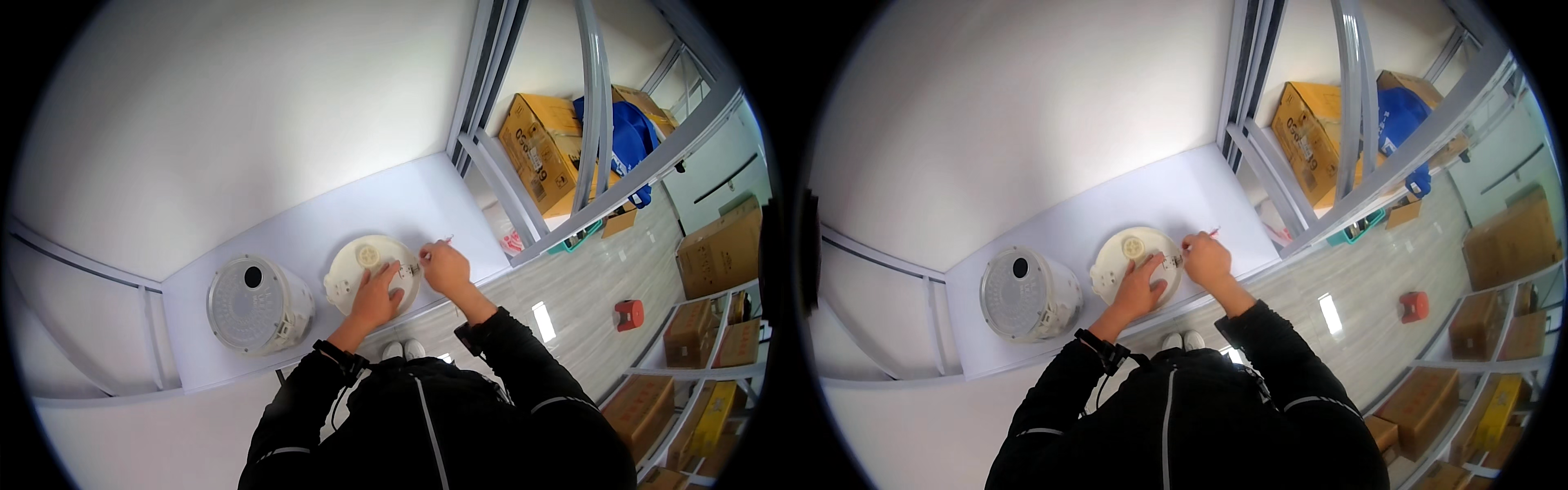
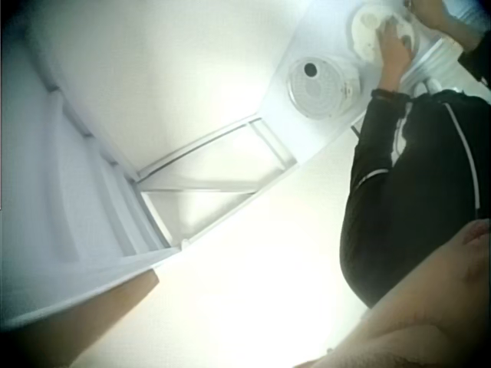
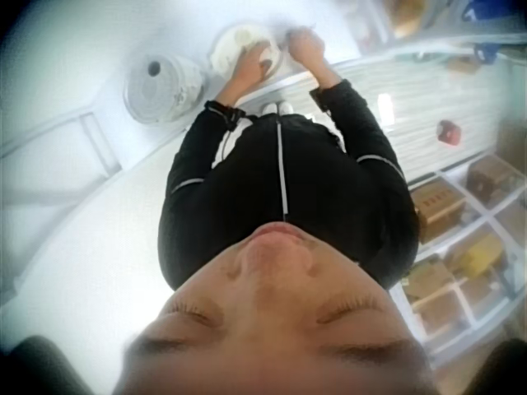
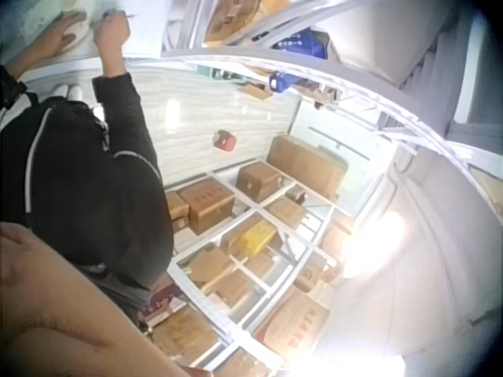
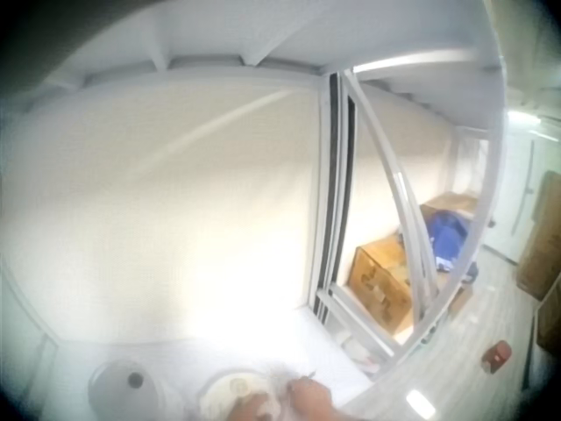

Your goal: The person disassembles a white cylindrical appliance on a countertop, removes the lid, and uses a screwdriver to loosen and remove screws from the lid. They then reassemble the appliance by placing the lid back on and tightening the screws.

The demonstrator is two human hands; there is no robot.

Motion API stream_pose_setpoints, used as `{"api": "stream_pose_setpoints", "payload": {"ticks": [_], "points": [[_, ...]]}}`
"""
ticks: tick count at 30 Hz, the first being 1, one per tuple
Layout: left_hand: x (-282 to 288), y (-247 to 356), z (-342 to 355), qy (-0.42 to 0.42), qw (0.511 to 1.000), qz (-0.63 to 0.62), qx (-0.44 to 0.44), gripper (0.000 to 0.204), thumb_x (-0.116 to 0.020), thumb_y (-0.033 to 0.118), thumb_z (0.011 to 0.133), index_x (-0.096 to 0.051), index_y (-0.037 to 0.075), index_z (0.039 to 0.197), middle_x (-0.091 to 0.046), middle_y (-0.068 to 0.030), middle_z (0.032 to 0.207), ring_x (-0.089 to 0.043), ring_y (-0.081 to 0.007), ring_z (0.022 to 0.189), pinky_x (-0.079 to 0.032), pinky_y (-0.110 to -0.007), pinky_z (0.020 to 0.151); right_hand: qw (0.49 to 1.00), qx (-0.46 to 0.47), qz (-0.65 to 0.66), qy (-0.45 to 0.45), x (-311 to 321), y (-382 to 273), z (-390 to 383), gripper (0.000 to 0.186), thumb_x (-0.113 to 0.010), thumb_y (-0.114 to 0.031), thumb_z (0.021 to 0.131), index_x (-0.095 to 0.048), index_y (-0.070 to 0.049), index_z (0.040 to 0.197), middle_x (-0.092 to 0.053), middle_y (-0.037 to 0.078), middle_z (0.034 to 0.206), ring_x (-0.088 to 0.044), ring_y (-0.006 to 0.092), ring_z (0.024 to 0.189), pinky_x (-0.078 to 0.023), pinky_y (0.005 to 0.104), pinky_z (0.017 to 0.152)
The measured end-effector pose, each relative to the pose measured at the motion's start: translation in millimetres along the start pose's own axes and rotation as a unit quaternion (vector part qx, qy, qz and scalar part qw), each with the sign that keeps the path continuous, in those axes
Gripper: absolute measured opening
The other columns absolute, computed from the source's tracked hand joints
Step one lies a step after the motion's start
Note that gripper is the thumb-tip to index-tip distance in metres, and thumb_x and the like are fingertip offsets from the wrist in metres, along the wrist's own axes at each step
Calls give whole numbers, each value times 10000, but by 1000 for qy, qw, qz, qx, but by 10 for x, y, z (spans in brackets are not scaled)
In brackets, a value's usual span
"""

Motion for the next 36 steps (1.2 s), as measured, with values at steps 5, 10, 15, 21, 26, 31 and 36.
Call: {"api": "stream_pose_setpoints", "payload": {"ticks": [5,10,15,21,26,31,36], "points": [[-30,47,19,-16,1000,19,-5,616,-652,260,1020,-513,102,1599,-565,-134,1604,-403,-293,1585,-211,-541,1319,993,-91,-60,-49,50,577,92,151,-696,-233,944,-797,-174,1039,-751,129,1145,-742,351,1052,-600,462,889],[-25,23,3,-16,1000,18,3,627,-649,266,1019,-505,102,1607,-560,-129,1610,-397,-307,1588,-209,-546,1318,992,-111,-31,-54,-128,857,111,141,-732,-251,910,-829,-182,987,-761,149,1057,-750,388,992,-604,489,850],[4,65,1,1,1000,23,-10,602,-647,253,1013,-529,108,1585,-581,-113,1587,-424,-292,1571,-216,-532,1319,994,-104,18,-29,-121,836,84,155,-730,-280,928,-840,-200,1002,-756,160,1086,-745,392,995,-601,493,853],[-10,37,13,10,1000,23,-11,602,-657,252,1009,-535,123,1585,-584,-112,1585,-425,-297,1570,-218,-536,1317,992,-106,35,61,105,926,57,241,-743,-258,915,-811,-152,1120,-728,190,1107,-718,406,1039,-584,485,889],[-20,40,1,5,1000,22,-14,560,-657,249,1015,-574,162,1562,-565,-83,1612,-423,-302,1571,-215,-551,1315,992,-42,109,52,636,446,-33,455,-714,-125,882,-669,-69,1331,-668,267,1170,-689,459,1054,-567,505,930],[-35,105,-59,8,998,55,-39,489,-646,216,1025,-626,178,1513,-554,-75,1622,-430,-313,1563,-216,-579,1303,983,83,152,60,1129,-270,-214,549,-697,-49,915,-548,-20,1442,-635,264,1190,-683,466,1050,-559,494,926],[-30,143,-89,-1,997,55,-54,476,-641,213,1025,-638,167,1498,-538,-84,1634,-410,-322,1572,-202,-589,1303,970,111,217,24,1372,-711,-380,398,-633,-14,1035,-574,-10,1428,-614,204,1199,-731,393,1017,-590,423,868]]}}
Point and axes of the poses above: each hand's wrist, its own z-axis towards the middle knuckle, its own x-axis out of the back of the hand, y = z × x, the point moved 10 cm from there along z, towards the middle knuckle
